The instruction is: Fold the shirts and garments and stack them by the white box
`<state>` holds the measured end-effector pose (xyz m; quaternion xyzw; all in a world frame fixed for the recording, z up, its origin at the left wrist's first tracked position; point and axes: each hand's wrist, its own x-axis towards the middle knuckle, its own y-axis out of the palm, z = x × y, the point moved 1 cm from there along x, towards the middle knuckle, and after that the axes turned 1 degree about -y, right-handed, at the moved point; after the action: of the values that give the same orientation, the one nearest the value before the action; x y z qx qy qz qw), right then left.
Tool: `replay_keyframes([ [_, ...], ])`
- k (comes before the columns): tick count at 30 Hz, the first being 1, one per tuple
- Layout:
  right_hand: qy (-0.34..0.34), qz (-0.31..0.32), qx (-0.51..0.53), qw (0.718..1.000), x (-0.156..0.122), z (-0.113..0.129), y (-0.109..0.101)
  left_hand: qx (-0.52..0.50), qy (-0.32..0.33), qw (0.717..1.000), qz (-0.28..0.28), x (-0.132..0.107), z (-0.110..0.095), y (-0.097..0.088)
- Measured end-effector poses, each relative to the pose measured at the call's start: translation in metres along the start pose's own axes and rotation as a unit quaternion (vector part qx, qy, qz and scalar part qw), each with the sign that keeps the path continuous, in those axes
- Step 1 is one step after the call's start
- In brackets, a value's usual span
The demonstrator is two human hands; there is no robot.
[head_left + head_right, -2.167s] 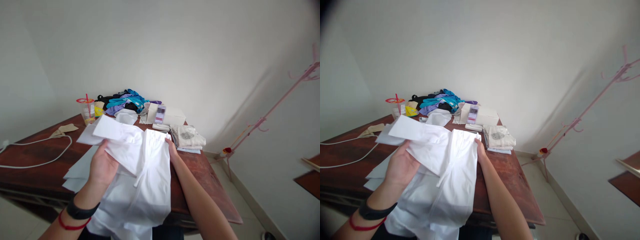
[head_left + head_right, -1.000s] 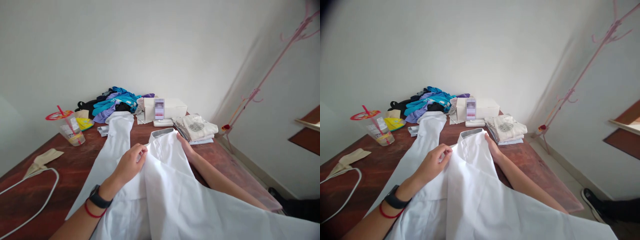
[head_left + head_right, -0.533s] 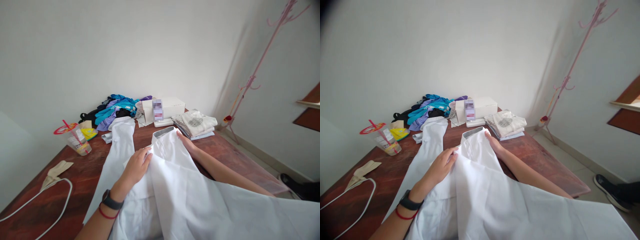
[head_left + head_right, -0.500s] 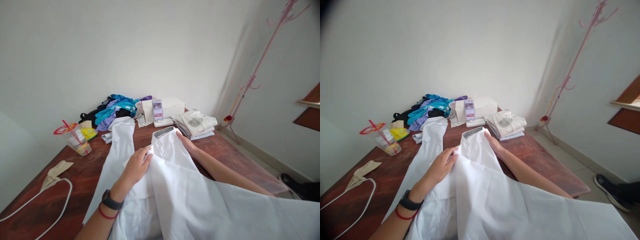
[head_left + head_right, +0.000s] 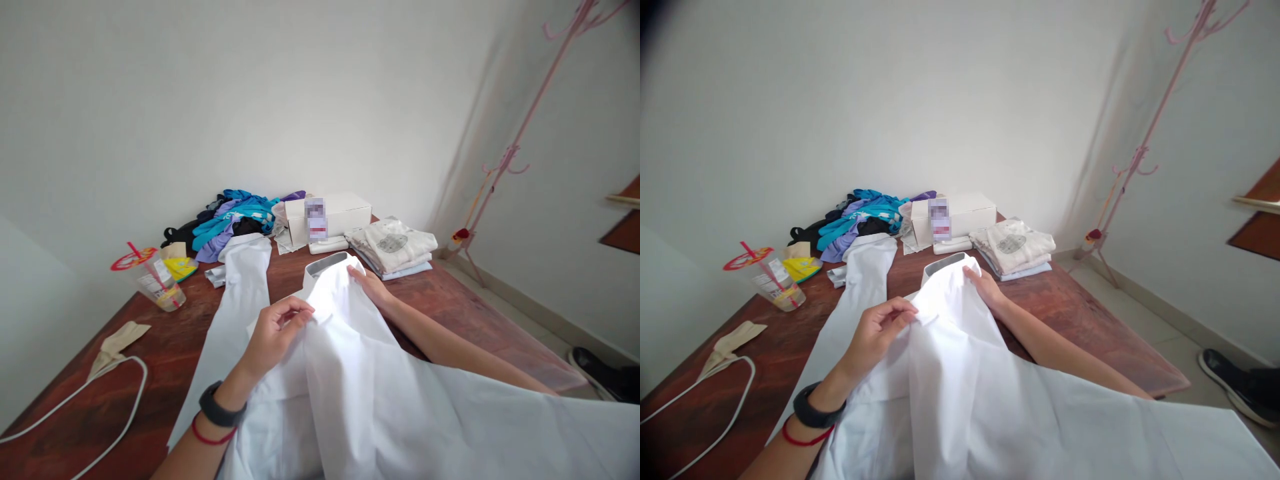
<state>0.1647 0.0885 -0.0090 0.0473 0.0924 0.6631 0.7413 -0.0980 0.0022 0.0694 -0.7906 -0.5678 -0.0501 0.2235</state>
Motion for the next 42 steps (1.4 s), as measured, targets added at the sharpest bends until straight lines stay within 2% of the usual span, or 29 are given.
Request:
replay_keyframes([
  [2, -0.090, -0.078, -0.044, 0.992, 0.000, 0.002, -0.001, -0.059, 0.005, 0.998, 0.002, -0.002, -0.004, -0.001],
  [5, -0.245, -0.159, -0.135, 0.947, -0.011, 0.017, 0.000, -0.092, -0.012, 0.996, -0.010, -0.001, -0.003, -0.003],
  [7, -0.320, -0.145, -0.184, 0.918, -0.024, 0.030, 0.005, -0.100, -0.026, 0.994, -0.015, 0.000, 0.001, -0.002],
  [8, -0.331, -0.109, -0.195, 0.917, -0.032, 0.035, 0.008, -0.104, -0.034, 0.994, -0.009, 0.000, 0.003, -0.001],
  [11, -0.270, 0.101, -0.191, 0.938, -0.053, 0.042, 0.023, -0.116, -0.059, 0.990, 0.051, -0.003, 0.006, 0.003],
  [12, -0.242, 0.168, -0.188, 0.937, -0.059, 0.042, 0.027, -0.120, -0.063, 0.988, 0.079, -0.004, 0.007, 0.005],
  [13, -0.223, 0.217, -0.187, 0.932, -0.064, 0.041, 0.030, -0.125, -0.064, 0.985, 0.105, -0.005, 0.006, 0.006],
  [15, -0.216, 0.265, -0.191, 0.920, -0.068, 0.038, 0.034, -0.134, -0.050, 0.978, 0.149, -0.007, 0.005, 0.009],
  [17, -0.218, 0.274, -0.188, 0.917, -0.067, 0.034, 0.034, -0.150, -0.035, 0.970, 0.187, -0.008, 0.003, 0.011],
  [20, -0.182, 0.265, -0.172, 0.931, -0.062, 0.029, 0.034, -0.200, -0.043, 0.954, 0.218, -0.008, 0.005, 0.016],
  [23, -0.138, 0.223, -0.136, 0.955, -0.057, 0.029, 0.033, -0.187, -0.099, 0.961, 0.179, -0.008, 0.012, 0.017],
  [26, -0.102, 0.163, -0.065, 0.979, -0.055, 0.039, 0.029, -0.060, -0.145, 0.977, 0.146, -0.008, 0.022, 0.017],
  [29, -0.077, 0.116, 0.022, 0.990, -0.054, 0.057, 0.020, 0.081, -0.098, 0.976, 0.176, -0.008, 0.028, 0.016],
  [33, -0.043, 0.111, 0.151, 0.981, -0.050, 0.071, 0.007, 0.217, -0.015, 0.947, 0.235, -0.010, 0.030, 0.016],
  [38, -0.015, 0.112, 0.246, 0.963, -0.039, 0.061, 0.000, 0.307, -0.007, 0.899, 0.311, -0.013, 0.026, 0.015],
  [42, 0.015, 0.097, 0.221, 0.970, -0.033, 0.047, 0.004, 0.315, 0.011, 0.900, 0.300, -0.013, 0.025, 0.017],
])
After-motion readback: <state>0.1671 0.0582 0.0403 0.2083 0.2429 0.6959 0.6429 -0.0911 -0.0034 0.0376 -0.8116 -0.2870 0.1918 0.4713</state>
